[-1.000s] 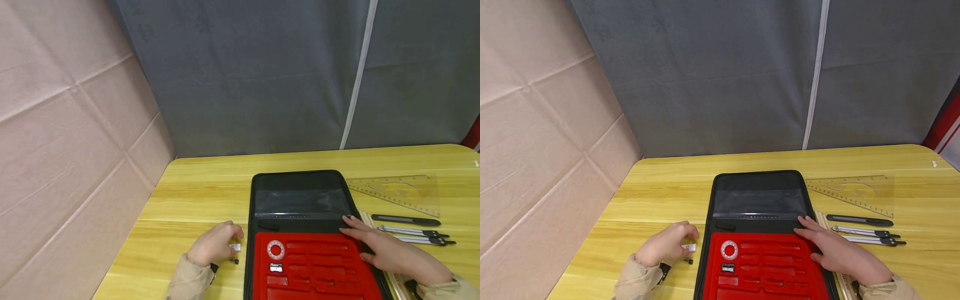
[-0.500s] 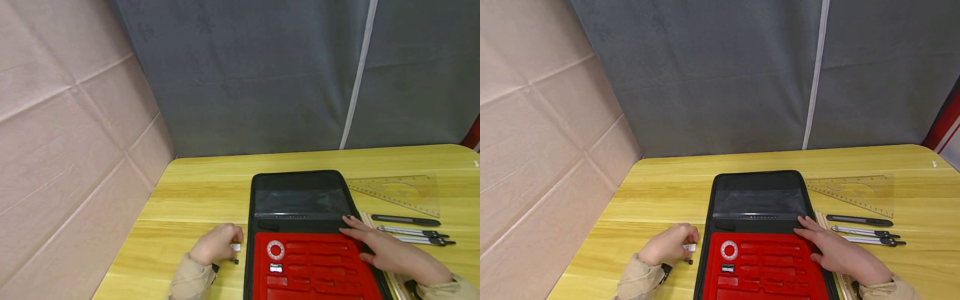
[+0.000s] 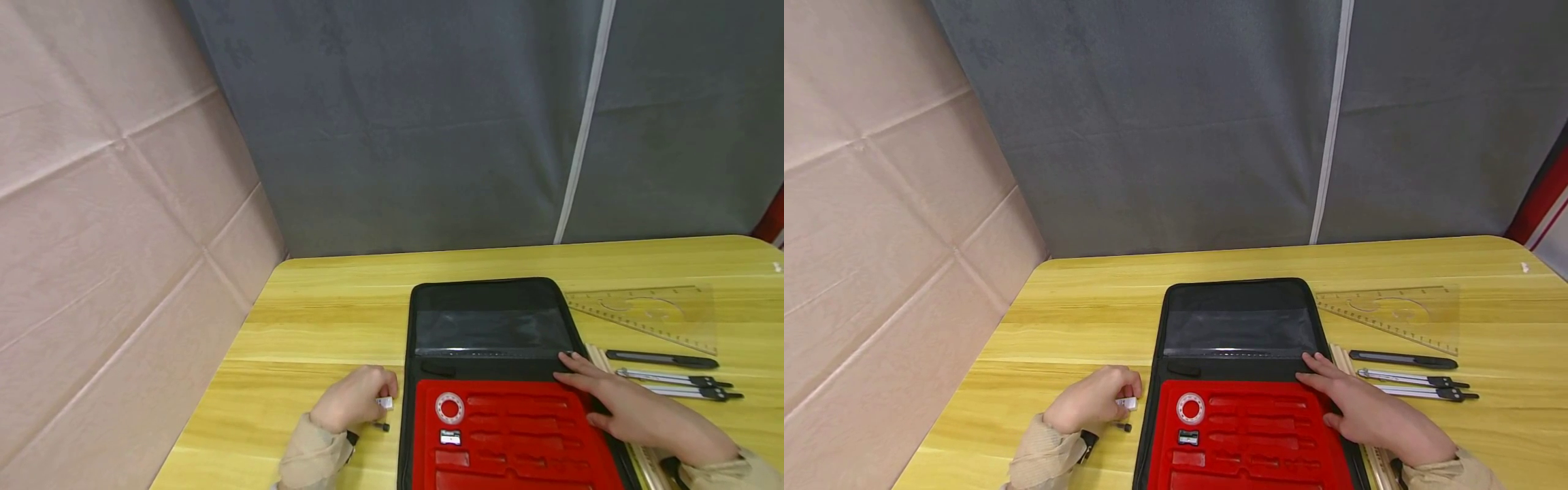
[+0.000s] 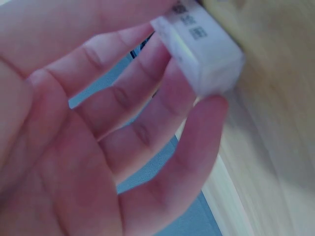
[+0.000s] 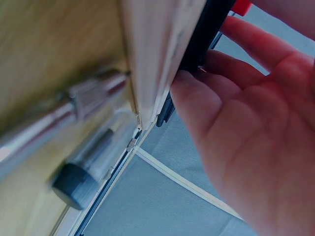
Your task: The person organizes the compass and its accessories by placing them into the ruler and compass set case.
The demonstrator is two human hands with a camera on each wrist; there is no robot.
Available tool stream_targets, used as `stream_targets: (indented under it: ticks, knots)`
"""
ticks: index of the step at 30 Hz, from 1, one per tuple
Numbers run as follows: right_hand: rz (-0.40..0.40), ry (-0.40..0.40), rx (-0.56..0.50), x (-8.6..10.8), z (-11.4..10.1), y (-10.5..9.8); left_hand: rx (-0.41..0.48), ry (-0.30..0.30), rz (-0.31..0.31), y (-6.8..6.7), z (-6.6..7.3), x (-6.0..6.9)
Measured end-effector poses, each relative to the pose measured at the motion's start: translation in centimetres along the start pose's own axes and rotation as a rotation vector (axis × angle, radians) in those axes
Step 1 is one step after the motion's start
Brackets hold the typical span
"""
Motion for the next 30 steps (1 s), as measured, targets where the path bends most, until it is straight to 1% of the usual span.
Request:
stream_targets:
  ticks: [7,16,24,30]
  knots:
    - [-0.006,0.014,-0.011,0.0,-0.3,0.0,-0.006,0.021,0.010,0.0,0.0,0.0]
    - [-0.031,0.032,-0.035,-0.1,-0.6,-0.3,-0.020,0.024,0.011,0.0,0.4,-0.1]
    - [-0.017,0.019,-0.022,0.0,-0.5,-0.2,-0.055,0.022,0.011,0.0,1.4,-0.1]
    - [0.000,0.016,-0.013,0.0,-0.4,-0.1,-0.095,0.057,0.030,-0.1,2.6,0.3]
Point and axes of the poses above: each hand's wrist, its own x-axis away from the middle knuckle, its own y-axis out of the palm, z = x × y, the point moved 2 cm from there along -x, towards the middle knuckle, and after that the axes turned 6 degrees about x, right-handed, at the moved point
